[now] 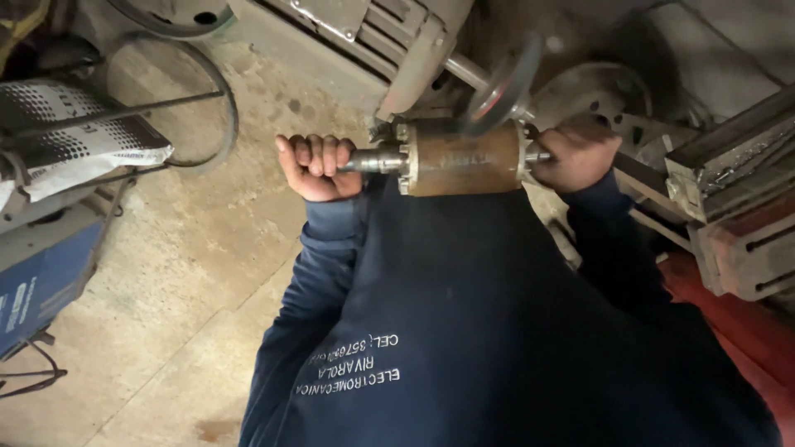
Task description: Polishing the cylindrical surface of an electric motor rotor using a wire wheel on a bench grinder.
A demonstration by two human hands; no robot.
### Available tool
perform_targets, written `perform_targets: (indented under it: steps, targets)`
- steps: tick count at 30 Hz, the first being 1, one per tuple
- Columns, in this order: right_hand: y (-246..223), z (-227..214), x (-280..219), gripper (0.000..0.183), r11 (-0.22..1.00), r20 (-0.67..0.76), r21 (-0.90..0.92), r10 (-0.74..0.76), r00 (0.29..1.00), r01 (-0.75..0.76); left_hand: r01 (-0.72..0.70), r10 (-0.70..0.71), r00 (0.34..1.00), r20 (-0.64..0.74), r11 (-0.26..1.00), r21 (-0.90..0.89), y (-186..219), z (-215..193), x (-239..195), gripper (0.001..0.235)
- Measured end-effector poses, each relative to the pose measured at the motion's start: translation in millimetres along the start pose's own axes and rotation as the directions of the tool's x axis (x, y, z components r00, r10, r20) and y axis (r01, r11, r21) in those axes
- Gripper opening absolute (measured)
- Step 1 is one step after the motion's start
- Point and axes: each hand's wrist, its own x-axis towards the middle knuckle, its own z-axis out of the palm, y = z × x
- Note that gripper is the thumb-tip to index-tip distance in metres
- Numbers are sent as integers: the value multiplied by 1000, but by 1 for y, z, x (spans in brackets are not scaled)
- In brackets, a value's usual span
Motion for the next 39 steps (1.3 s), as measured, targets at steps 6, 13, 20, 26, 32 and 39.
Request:
perform_targets:
  steps: [6,13,20,26,32,39]
  targets:
    - [-25,-8,33,16,999,-3,-32,-22,1000,22,-38,40,999,33,998,-41,18,-14,-1,47]
    - [-30,-2,46,15,999,7,1,-38,999,38,-65,67,996,51,997,-28,31,-19,-2,47]
    - [-23,16,43,17,998,50,30,-65,997,63,-105,107,993,52,993,-45,40,4,-13,24]
    - [-28,10,50,34,994,49,76,-87,995,83,23,1,985,173,990,-137,53,-14,-13,36]
    - [-23,5,42,31,998,95,57,5,995,-10,3,-12,948,317,1000,28,32,3,-4,50]
    - [-1,8,14,28,999,5,53,0,1000,-1,82,-70,959,274,996,-35,4,13,-3,49]
